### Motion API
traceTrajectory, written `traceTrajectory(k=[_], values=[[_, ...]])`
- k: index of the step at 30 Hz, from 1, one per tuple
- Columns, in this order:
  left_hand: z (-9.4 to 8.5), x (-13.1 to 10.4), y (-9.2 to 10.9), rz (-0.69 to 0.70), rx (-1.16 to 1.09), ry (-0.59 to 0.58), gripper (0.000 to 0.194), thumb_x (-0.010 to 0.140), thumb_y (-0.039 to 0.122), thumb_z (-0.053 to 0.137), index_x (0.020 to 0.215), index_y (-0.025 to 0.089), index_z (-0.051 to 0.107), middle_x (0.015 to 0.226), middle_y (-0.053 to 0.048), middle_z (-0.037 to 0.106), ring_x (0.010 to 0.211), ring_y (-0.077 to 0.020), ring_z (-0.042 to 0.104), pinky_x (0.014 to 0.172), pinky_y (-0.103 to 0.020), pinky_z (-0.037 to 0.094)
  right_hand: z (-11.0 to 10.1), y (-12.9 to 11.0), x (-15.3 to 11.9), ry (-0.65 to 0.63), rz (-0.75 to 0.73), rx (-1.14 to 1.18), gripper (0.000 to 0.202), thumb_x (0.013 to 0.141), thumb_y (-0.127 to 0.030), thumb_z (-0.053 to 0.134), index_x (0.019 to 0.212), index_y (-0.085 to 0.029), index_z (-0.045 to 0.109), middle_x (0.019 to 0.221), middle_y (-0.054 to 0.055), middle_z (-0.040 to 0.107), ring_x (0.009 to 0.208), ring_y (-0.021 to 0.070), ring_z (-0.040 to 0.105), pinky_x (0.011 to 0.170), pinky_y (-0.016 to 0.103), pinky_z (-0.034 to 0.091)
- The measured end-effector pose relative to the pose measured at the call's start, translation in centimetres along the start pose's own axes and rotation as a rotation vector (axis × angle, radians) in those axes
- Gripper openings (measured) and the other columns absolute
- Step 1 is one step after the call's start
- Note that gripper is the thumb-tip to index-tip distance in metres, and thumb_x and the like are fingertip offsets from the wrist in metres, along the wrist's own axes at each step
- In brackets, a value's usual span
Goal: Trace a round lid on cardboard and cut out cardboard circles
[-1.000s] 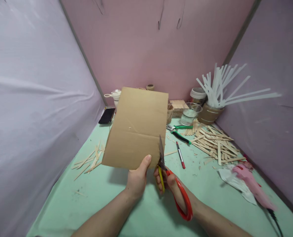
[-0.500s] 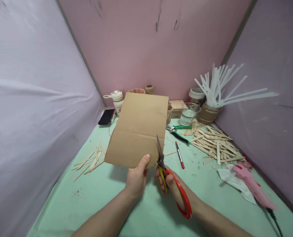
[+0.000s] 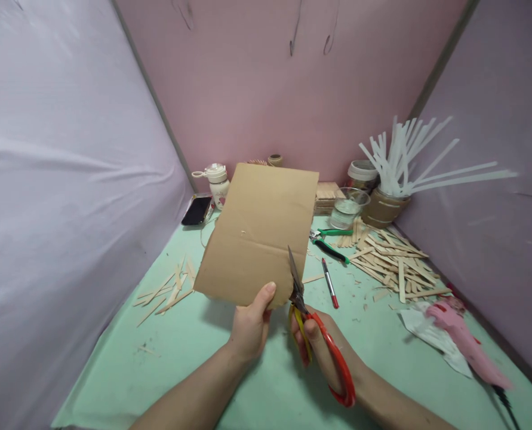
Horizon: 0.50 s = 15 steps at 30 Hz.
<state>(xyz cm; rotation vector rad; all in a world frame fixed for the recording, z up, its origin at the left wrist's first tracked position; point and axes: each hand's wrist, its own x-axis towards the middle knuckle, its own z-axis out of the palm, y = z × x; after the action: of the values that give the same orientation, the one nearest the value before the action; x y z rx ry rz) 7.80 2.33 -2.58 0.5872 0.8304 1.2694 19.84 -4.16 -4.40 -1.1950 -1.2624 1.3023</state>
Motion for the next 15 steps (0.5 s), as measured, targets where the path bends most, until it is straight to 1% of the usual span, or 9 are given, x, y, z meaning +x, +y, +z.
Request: traceTrajectory(k=[5,10,15], values=[[-0.2,0.1,0.2,0.014,0.015,-0.026,0.059,0.067,0.026,0.082,0.123,0.023,0.062,0.100,-0.005,0.073,0.089,-0.0198,0.067,0.079,-0.031,0.053,-0.4,-0.5,0.0,-0.007,0.002,-0.092,0.067,0.075,-0.088,0.026,0.071,-0.022,0.041,0.053,-0.005,0.039,0.044,0.0116,0.039,0.041,0.025,0.033],[-0.5,0.5,0.7,0.032,0.044,-0.038,0.060,0.064,0.026,0.083,0.121,0.021,0.064,0.103,-0.007,0.073,0.092,-0.0213,0.067,0.082,-0.033,0.053,-0.7,-1.1,0.1,0.004,-0.006,-0.212,0.065,0.078,-0.086,0.024,0.064,-0.024,0.037,0.046,-0.005,0.037,0.044,0.0118,0.035,0.044,0.026,0.028],[-0.6,1.0,1.2,0.034,0.074,-0.043,0.062,0.062,0.025,0.084,0.120,0.020,0.064,0.102,-0.007,0.074,0.092,-0.0218,0.068,0.084,-0.034,0.053,-0.7,-1.6,0.0,0.020,0.051,-0.204,0.065,0.075,-0.088,0.028,0.062,-0.024,0.035,0.043,-0.006,0.037,0.041,0.0105,0.030,0.041,0.026,0.021]])
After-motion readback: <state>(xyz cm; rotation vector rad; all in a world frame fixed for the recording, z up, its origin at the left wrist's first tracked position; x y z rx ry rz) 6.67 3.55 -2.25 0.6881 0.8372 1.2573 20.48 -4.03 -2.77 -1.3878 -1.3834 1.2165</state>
